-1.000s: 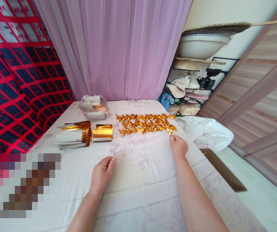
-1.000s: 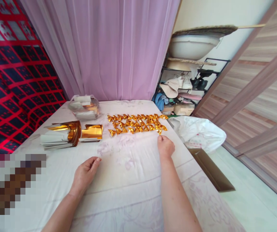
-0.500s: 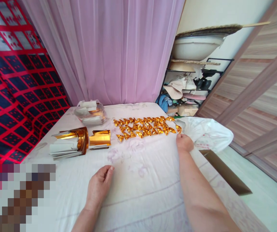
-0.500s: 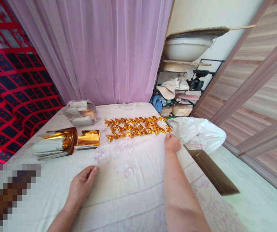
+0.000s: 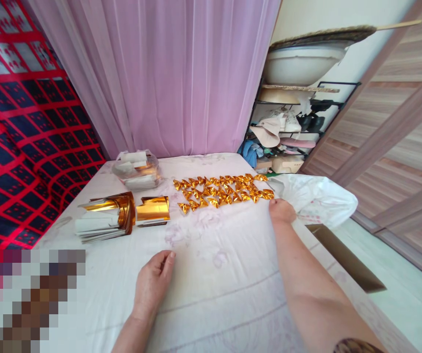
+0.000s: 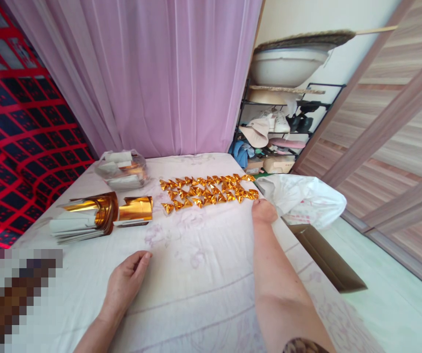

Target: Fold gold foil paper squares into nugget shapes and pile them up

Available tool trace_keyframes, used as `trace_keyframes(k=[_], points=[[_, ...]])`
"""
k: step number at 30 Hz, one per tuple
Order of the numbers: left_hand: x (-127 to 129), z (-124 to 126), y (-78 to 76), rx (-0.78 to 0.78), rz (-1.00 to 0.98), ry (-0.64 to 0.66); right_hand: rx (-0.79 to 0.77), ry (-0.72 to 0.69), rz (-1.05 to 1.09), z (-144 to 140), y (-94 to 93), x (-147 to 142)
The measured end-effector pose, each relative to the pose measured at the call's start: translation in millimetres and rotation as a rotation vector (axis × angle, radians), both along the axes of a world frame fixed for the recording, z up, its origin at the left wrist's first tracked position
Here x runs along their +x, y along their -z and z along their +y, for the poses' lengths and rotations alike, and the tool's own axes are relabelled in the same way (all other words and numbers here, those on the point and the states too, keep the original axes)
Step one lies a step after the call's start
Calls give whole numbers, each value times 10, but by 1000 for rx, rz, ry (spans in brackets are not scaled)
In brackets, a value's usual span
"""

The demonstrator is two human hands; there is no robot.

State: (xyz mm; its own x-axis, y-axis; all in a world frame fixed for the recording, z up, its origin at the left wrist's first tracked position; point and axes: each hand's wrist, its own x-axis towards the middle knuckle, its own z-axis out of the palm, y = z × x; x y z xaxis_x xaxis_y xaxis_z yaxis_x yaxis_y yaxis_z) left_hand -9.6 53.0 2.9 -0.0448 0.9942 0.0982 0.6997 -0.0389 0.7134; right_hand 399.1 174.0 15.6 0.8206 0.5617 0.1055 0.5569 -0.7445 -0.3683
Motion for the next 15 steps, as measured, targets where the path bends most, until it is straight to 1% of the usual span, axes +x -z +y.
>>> trace_keyframes(k=[8,15], points=[[11,-1,-24,-4,1,-4,4,-16,-8,3,26,10],[15,7,-22,10,-7,-3,31,-42,-28,-85,50,-128]])
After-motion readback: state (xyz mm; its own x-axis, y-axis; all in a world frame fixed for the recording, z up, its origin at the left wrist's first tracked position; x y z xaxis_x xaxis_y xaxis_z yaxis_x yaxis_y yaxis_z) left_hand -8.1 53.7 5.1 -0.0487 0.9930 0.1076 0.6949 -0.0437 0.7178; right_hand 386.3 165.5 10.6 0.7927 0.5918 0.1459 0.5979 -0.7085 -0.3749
